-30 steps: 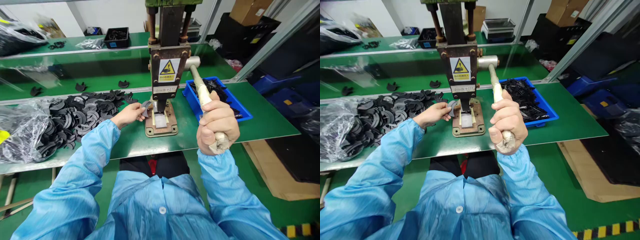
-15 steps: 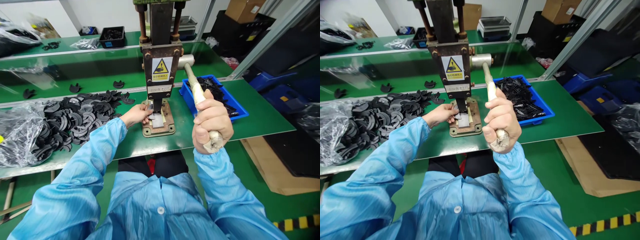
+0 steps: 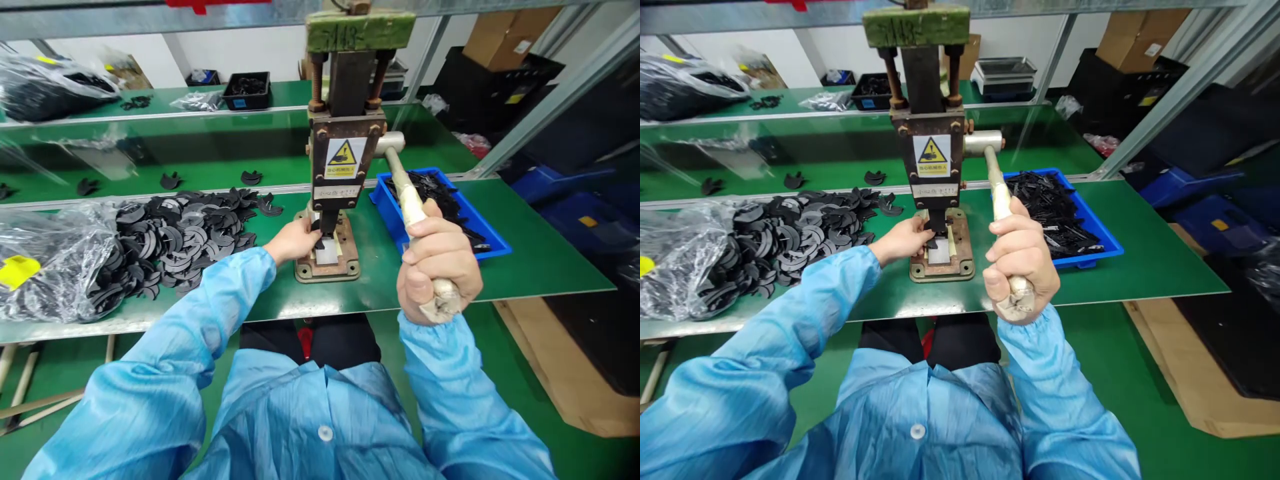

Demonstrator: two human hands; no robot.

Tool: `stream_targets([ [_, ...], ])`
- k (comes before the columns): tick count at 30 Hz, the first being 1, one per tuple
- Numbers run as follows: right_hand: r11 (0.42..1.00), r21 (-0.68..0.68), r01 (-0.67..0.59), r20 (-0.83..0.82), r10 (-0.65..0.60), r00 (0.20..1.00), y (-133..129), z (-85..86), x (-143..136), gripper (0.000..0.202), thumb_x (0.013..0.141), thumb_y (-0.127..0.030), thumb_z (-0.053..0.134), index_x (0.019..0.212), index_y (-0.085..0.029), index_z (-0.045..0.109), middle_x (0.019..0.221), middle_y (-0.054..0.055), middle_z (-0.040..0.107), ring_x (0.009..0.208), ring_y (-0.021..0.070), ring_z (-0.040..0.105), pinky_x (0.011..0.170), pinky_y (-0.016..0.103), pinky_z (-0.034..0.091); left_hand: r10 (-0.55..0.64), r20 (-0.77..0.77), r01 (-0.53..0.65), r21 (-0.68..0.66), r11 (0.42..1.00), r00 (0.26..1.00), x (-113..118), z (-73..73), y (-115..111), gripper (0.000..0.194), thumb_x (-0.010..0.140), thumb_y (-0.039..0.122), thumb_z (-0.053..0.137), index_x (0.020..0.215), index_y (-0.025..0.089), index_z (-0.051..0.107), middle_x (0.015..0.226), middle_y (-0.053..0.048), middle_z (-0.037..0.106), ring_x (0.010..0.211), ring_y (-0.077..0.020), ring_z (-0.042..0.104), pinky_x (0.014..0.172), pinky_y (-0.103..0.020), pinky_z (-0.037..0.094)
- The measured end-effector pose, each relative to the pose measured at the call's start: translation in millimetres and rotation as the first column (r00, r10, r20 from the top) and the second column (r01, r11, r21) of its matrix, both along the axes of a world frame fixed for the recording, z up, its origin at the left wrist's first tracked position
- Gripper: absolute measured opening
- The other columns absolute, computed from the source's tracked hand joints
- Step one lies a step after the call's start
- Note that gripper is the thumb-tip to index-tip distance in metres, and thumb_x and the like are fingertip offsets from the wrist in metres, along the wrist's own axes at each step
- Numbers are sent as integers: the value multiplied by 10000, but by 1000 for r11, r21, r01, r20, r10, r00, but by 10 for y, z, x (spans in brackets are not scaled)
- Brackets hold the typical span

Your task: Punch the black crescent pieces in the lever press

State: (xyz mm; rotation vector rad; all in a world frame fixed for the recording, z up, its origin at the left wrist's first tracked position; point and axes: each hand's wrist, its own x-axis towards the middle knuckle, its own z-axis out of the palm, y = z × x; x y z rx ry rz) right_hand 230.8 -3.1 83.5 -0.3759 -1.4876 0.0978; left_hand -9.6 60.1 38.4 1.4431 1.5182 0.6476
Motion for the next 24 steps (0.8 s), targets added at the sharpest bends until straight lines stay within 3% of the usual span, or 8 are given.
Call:
stream_targets([
  [2,1000,8,-14,21,14,1000,-2,0,23,271,900,-388,764,743,-245,596,796,-35,676,989,210,742,1207,706,553,-114,-75,125,180,976,991,-89,-36,-40,175,965,338,736,1053,195,688,825,-41,746,692,-175,691,677,-287,556],
  [4,1000,5,-19,28,19,999,0,-3,28,257,900,-381,761,753,-251,594,796,-37,671,995,213,738,1207,717,548,-178,-181,222,262,939,967,-285,-84,4,192,1003,348,654,1094,193,719,965,-68,785,835,-206,729,801,-320,591],
  [7,1000,-11,-19,3,19,1000,4,-6,8,267,898,-389,761,752,-255,582,778,-41,645,991,213,725,1208,726,546,-18,-436,170,312,935,900,-745,-153,253,277,1019,307,579,1184,178,759,1143,-115,793,1015,-260,741,969,-384,588],
  [9,1000,-12,-13,-14,13,1000,1,-5,-5,269,900,-396,759,753,-259,580,766,-45,630,974,209,717,1204,725,550,96,-628,163,342,925,773,-1070,-188,480,366,984,248,592,1298,148,752,1302,-168,750,1171,-306,714,1075,-426,552],
  [12,1000,-19,-11,1,11,1000,-12,1,1,267,904,-395,755,752,-262,581,762,-48,630,964,210,718,1194,718,558,68,-813,301,290,908,579,-1406,-233,770,596,907,182,639,1503,164,669,1534,-175,652,1438,-358,569,1216,-473,450],
  [14,1000,-28,-5,18,6,1000,-21,4,17,257,911,-390,746,757,-261,585,767,-46,636,962,213,722,1183,714,567,-11,-872,402,215,890,490,-1492,-263,881,702,877,163,649,1577,211,619,1617,-133,611,1520,-353,496,1250,-474,403],
  [18,1000,-20,7,26,-7,1000,-10,-7,38,248,900,-400,752,770,-270,586,750,-42,623,938,214,719,1176,703,583,-126,-911,508,100,855,393,-1466,-318,909,661,949,210,588,1610,230,597,1585,-134,651,1455,-340,578,1210,-461,399],
  [24,1000,11,22,-15,-22,1000,36,-23,-12,302,898,-419,744,724,-264,553,721,-46,600,908,208,716,1167,699,590,-132,-905,561,131,818,404,-1422,-342,696,519,1091,383,457,1538,224,669,1480,-174,707,1362,-346,626,1194,-499,364],
])
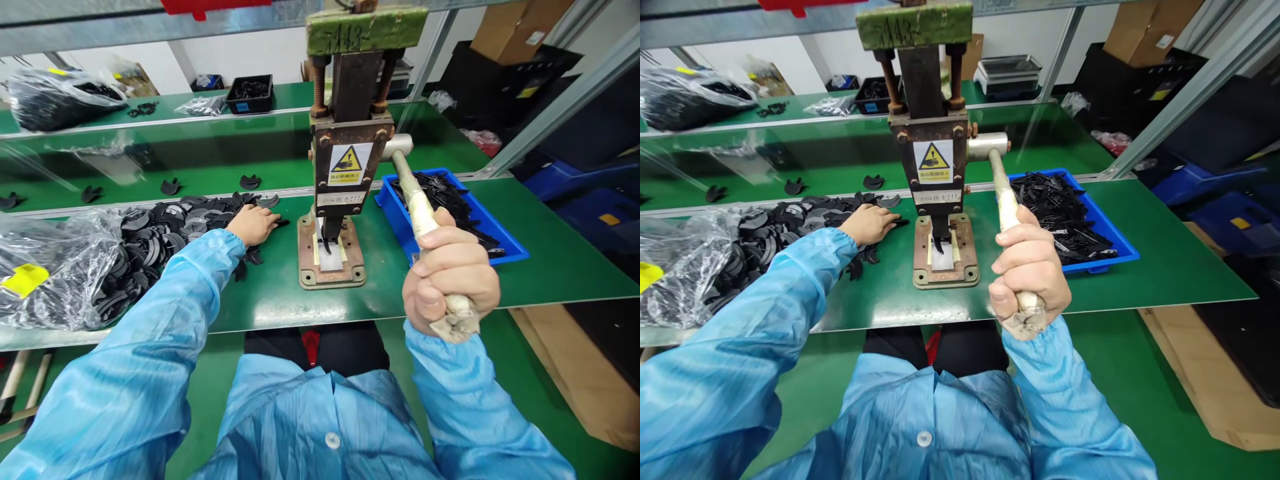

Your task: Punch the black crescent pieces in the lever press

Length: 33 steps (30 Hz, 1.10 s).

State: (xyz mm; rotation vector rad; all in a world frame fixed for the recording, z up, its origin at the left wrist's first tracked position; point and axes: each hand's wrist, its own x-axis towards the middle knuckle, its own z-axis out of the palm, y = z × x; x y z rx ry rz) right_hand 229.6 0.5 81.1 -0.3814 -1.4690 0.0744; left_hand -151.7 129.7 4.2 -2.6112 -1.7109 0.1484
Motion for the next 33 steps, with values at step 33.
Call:
stream_targets([
  [33,1000,-3,-24,-3,24,1000,-3,-2,-19,332,899,-434,751,727,-251,534,757,-45,608,980,189,721,1219,657,556,574,793,-1,-586,810,207,1051,151,-552,329,889,361,896,869,166,632,788,-25,722,630,-109,684,584,-223,606],
])
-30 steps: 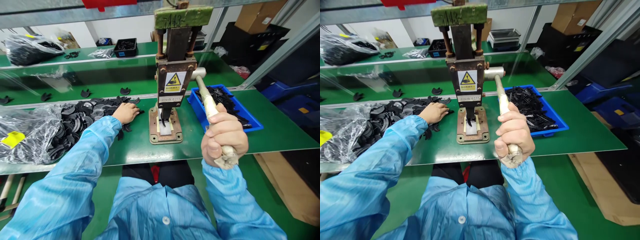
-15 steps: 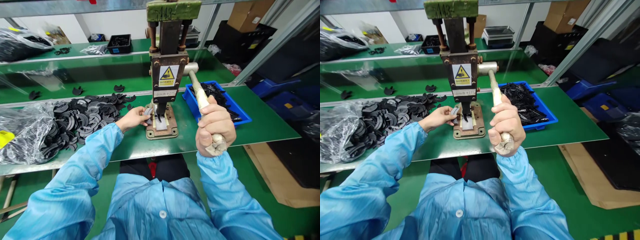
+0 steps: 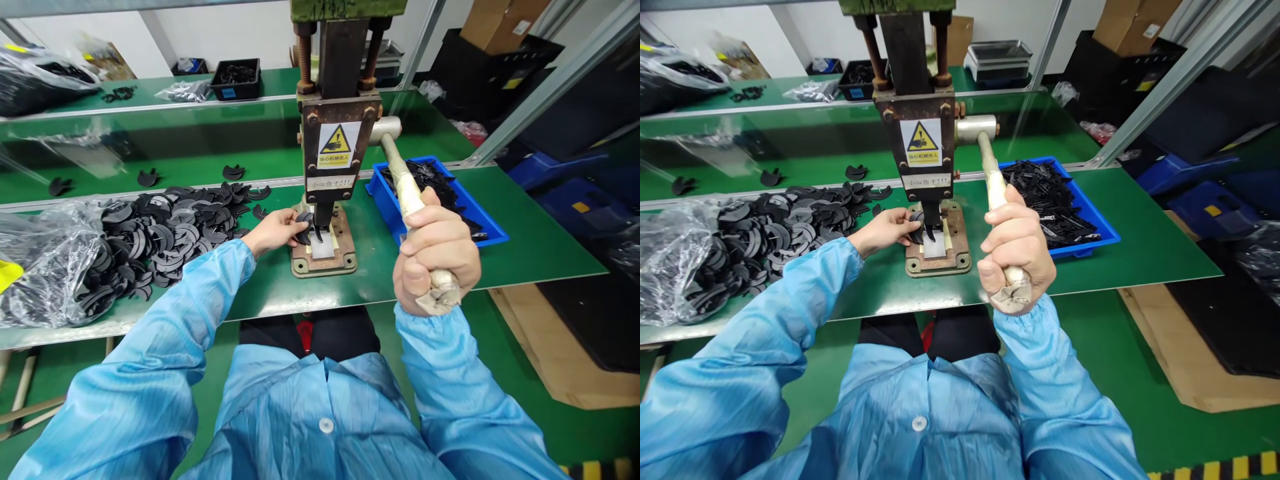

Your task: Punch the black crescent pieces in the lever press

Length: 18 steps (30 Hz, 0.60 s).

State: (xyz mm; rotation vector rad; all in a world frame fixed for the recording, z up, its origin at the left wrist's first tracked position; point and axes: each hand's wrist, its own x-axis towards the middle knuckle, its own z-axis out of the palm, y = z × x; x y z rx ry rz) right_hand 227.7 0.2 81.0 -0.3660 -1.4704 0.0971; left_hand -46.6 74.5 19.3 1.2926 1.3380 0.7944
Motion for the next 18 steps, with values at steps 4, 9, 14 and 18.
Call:
stream_targets([
  [4,1000,0,15,-10,-15,1000,-14,4,-6,332,902,-429,745,725,-248,532,750,-43,595,965,186,713,1211,651,557,-8,-3,8,-68,998,1000,3,27,28,384,869,355,917,817,186,575,707,1,672,603,-113,668,572,-229,607],
  [9,1000,-11,25,-3,-25,1000,-16,11,-6,352,915,-470,746,735,-255,534,741,-40,568,955,194,711,1207,677,558,-20,-9,19,-145,989,1000,26,101,53,382,859,324,929,800,184,578,678,19,651,537,-87,629,559,-217,589],
  [14,999,-4,43,-9,-43,999,-16,-41,-14,339,913,-455,748,736,-256,538,739,-46,585,952,187,717,1201,648,570,-14,18,19,-296,955,1000,36,156,61,302,909,309,885,840,184,619,660,-22,699,565,-138,716,564,-223,600],
  [18,1000,8,22,-49,-22,999,17,53,-46,323,909,-466,770,763,-253,576,734,-45,585,932,166,723,1203,571,585,5,51,14,-354,935,999,60,164,40,258,936,312,856,875,179,644,647,-37,722,512,-128,698,530,-205,579],
])
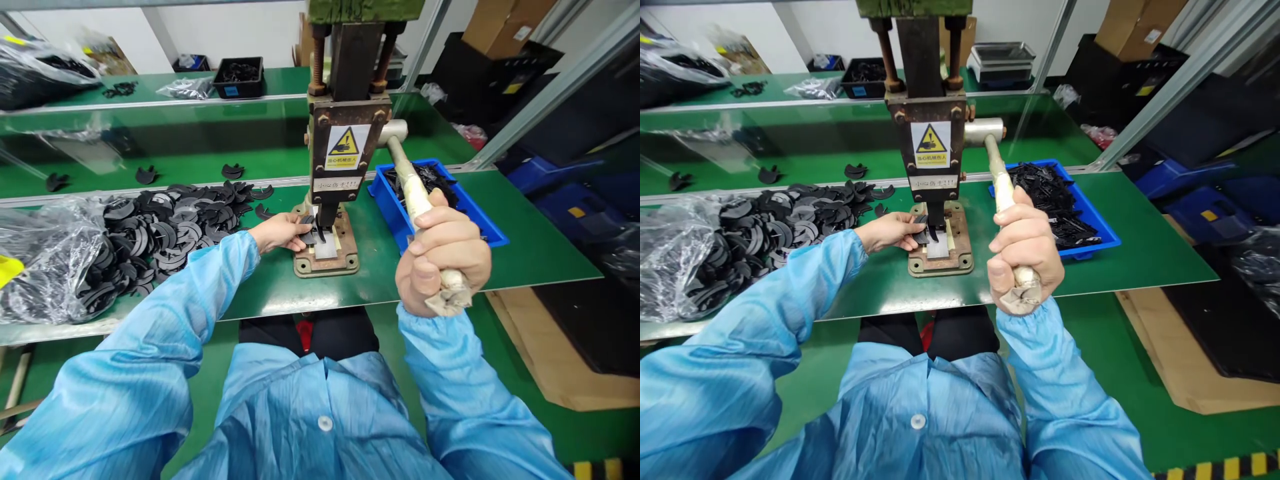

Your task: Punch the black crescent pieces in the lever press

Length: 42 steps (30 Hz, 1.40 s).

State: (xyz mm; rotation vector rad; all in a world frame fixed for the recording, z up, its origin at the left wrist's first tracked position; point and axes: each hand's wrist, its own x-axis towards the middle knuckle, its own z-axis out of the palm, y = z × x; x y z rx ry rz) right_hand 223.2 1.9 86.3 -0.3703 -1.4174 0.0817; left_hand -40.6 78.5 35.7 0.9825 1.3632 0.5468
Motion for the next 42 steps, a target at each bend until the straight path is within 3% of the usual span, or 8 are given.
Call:
stream_targets([
  [8,992,-1,-122,55,122,991,393,986,107,561,941,-559,757,1394,-249,639,1351,79,660,1368,239,669,1194,487,584,65,99,-80,155,985,993,-10,66,-287,333,942,365,857,870,190,583,667,-15,712,552,-129,725,545,-201,599],
  [12,988,-152,-16,-26,12,1000,393,507,146,573,882,-392,862,1392,-270,630,1351,72,674,1228,180,711,1089,377,628,28,147,-70,287,955,989,-160,273,-683,421,917,470,871,864,194,557,642,-16,706,566,-154,737,512,-212,592],
  [15,808,-567,-157,91,252,963,136,-186,-37,405,926,-357,810,1298,-253,687,1150,55,756,1043,150,756,1008,354,662,-60,197,-15,361,932,978,-226,429,-1011,497,875,570,881,881,192,559,642,-13,717,535,-151,721,503,-222,594],
  [20,625,-744,-234,83,434,897,-369,-813,-521,387,905,-520,802,1176,-254,732,1073,62,798,921,184,772,848,362,682,-129,215,36,389,921,968,-164,518,-1373,521,870,598,869,863,197,537,634,-2,716,513,-140,706,493,-215,586],
  [28,705,-699,-120,171,328,929,-598,-928,-684,275,971,-515,707,992,-242,700,963,34,761,914,175,730,857,339,627,-161,235,82,316,945,959,-117,473,-1547,515,872,586,869,833,200,530,596,22,660,495,-133,681,457,-200,539],
  [35,781,-625,14,406,310,859,-586,-764,-594,174,1008,-376,655,1104,-241,711,996,42,783,910,177,733,879,351,607,-158,83,121,339,933,984,-221,375,-1391,493,923,626,791,840,207,546,619,9,630,519,-139,632,476,-233,487],
  [39,839,-542,54,510,278,814,-542,-705,-505,130,1010,-340,637,1060,-239,702,1000,67,782,942,203,728,876,381,597,84,-164,42,646,763,983,-224,362,-1475,359,967,545,744,926,207,630,802,-14,658,682,-144,619,619,-271,501],
  [42,869,-493,53,556,267,787,-528,-711,-478,117,1015,-319,623,1058,-234,691,994,74,780,937,207,730,873,394,601,116,-303,180,788,588,946,-177,362,-1546,334,968,496,742,830,205,651,849,-24,626,786,-159,587,722,-296,481],
])
